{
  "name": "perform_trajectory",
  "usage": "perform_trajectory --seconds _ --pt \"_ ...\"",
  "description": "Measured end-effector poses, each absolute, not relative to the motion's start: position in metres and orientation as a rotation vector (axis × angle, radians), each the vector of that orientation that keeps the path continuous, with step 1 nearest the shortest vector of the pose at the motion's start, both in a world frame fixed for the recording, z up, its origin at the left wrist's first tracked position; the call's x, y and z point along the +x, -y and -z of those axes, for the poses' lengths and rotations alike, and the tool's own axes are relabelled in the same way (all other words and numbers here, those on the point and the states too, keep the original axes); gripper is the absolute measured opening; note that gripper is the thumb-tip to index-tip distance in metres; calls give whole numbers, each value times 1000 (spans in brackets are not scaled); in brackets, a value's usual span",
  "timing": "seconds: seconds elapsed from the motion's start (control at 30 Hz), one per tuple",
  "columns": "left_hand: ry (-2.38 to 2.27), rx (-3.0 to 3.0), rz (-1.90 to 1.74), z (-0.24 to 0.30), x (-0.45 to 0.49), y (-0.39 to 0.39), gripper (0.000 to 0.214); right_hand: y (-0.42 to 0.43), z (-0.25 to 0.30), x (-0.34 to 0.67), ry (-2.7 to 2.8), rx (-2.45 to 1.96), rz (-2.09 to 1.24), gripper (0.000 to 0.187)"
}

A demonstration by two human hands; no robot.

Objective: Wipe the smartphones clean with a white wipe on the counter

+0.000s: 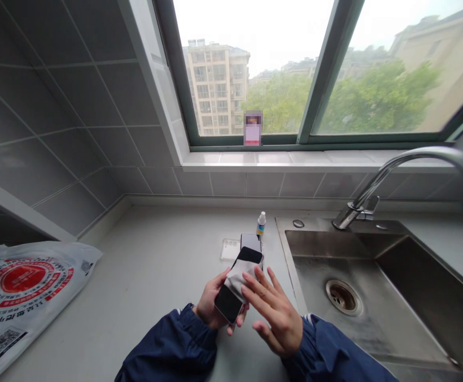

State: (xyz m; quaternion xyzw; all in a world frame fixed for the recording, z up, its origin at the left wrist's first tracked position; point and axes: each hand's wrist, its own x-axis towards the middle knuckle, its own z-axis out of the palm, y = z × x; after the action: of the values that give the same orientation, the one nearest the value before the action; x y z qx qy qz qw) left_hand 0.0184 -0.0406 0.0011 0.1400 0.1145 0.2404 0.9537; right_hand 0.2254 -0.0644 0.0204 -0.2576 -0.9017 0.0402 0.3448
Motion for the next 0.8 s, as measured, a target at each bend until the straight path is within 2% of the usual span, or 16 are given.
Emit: perform_trajectory --seconds 0.13,0.33,0.63,0.8 --pt "-193 293 -424 -5 20 41 79 61 -16 227 2266 -794 -85 61" --pt "-201 417 -558 -11 25 42 77 62 -11 223 2202 -884 -225 63" --pt "-322 431 -702 0 29 49 56 59 -7 218 2053 -973 -525 59" --pt "-361 460 -817 2 35 50 57 60 -11 218 1988 -919 -588 58"
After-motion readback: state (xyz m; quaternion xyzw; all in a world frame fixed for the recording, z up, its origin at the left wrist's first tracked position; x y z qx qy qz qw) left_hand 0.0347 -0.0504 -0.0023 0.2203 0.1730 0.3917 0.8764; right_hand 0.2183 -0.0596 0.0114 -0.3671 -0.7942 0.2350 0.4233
